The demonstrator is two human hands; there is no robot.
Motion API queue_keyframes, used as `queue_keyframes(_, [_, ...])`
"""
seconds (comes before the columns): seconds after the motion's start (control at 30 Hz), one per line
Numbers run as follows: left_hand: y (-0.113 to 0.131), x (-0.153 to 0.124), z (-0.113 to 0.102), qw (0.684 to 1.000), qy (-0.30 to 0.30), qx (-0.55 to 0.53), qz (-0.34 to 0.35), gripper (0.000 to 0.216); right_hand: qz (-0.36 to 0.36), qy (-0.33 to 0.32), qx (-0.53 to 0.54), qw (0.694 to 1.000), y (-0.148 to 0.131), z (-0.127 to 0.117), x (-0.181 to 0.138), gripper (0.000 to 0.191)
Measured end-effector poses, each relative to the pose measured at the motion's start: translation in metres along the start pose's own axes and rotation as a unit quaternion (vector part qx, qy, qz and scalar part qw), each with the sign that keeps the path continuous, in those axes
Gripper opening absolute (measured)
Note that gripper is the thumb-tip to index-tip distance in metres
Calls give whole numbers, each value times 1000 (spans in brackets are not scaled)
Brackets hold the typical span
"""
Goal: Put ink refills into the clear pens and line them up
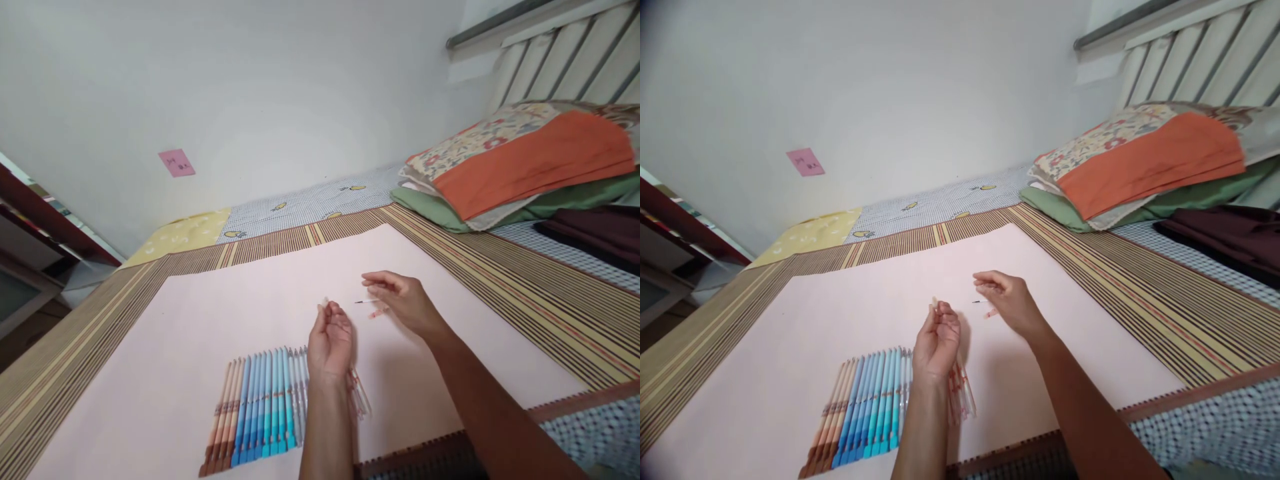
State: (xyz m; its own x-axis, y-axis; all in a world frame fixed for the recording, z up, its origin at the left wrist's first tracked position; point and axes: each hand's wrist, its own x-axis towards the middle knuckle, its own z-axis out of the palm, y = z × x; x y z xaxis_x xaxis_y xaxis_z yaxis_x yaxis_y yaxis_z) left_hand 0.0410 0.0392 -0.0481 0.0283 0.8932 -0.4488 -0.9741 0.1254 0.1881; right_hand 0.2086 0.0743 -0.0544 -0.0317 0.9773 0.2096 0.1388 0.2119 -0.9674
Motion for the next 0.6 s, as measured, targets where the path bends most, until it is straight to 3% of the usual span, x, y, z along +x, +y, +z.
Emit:
queue_keyframes(0.1, [6, 0, 2, 998, 21, 25, 45, 21, -4, 47, -165, 985, 22, -16, 17, 16])
queue_keyframes(0.2, [3, 0, 1, 992, 29, 87, 89, 17, 35, -45, -351, 935, 36, -19, 33, 14])
queue_keyframes(0.27, [0, 0, -1, 988, 18, 114, 108, 17, 62, -104, -412, 903, 38, -13, 41, 14])
queue_keyframes(0.5, [-1, 6, -6, 979, 23, 145, 142, 17, 30, -118, -460, 880, 29, 2, 50, 17])
queue_keyframes(0.6, [-2, 8, -7, 977, 26, 147, 150, 16, 13, -88, -356, 930, 19, -2, 40, 11])
